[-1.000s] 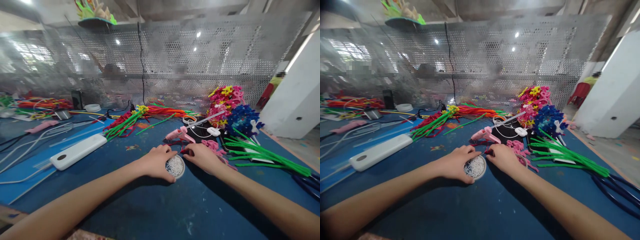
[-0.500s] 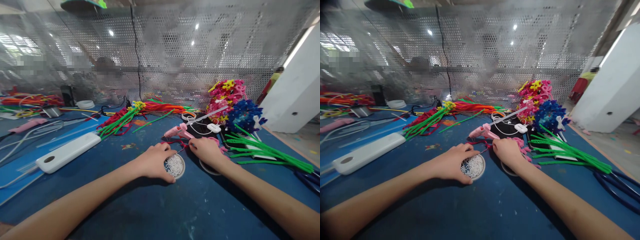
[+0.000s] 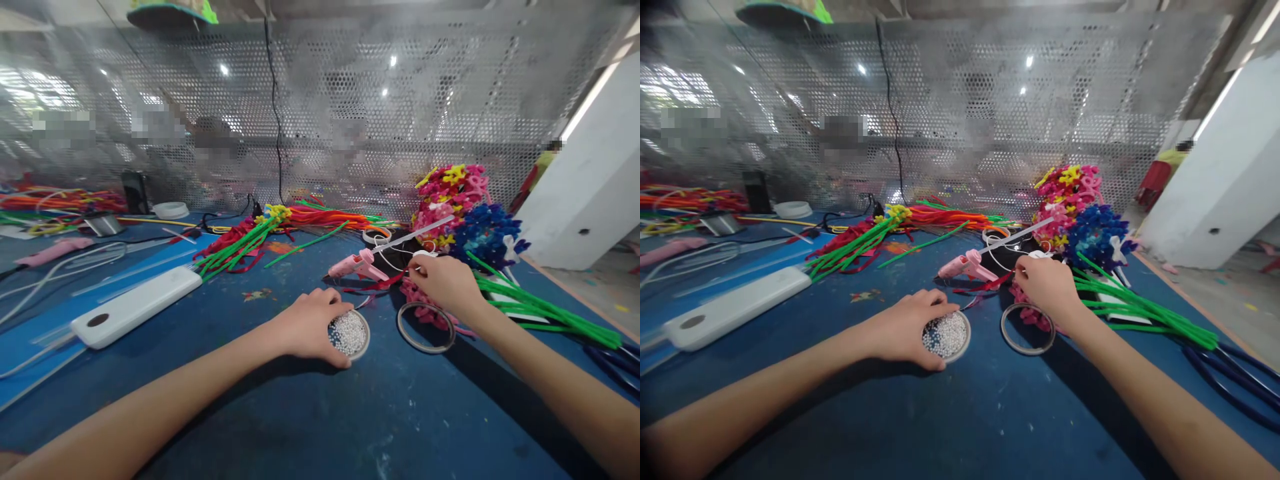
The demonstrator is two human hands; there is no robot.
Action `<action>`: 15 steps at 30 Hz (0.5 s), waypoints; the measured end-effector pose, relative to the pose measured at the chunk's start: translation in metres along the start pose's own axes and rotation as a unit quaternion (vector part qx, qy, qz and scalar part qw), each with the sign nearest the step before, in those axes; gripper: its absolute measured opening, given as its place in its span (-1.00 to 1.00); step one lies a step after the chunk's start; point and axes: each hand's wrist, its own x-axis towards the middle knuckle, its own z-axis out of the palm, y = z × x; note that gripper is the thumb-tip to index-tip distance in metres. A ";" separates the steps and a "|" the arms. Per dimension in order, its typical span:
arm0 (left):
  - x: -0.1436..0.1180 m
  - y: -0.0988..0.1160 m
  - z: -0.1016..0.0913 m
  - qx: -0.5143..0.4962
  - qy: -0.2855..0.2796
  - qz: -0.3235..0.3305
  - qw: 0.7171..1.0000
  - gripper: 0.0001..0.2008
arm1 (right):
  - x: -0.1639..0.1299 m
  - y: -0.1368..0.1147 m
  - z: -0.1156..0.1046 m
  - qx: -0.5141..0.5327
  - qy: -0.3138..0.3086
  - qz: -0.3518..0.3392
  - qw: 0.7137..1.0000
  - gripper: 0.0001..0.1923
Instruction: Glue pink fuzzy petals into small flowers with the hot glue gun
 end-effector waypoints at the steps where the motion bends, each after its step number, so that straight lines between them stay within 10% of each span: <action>1: 0.000 0.000 0.000 -0.001 -0.001 -0.002 1.000 -0.12 | 0.002 0.005 -0.002 0.013 0.011 0.011 1.000 -0.80; 9: -0.001 0.001 0.000 -0.009 0.003 -0.008 1.000 -0.11 | 0.013 0.024 0.000 0.376 0.032 0.025 0.926 -0.84; 11: -0.001 0.001 0.000 -0.010 0.004 -0.012 1.000 -0.11 | 0.009 0.014 0.003 0.581 -0.025 0.032 0.813 -0.87; 13: -0.001 0.001 0.001 -0.013 0.004 -0.015 1.000 -0.11 | 0.003 0.001 0.006 0.758 -0.097 0.062 0.641 -0.84; 15: -0.001 0.001 0.001 -0.014 0.004 -0.014 1.000 -0.11 | -0.003 -0.010 0.008 0.811 -0.144 0.091 0.560 -0.76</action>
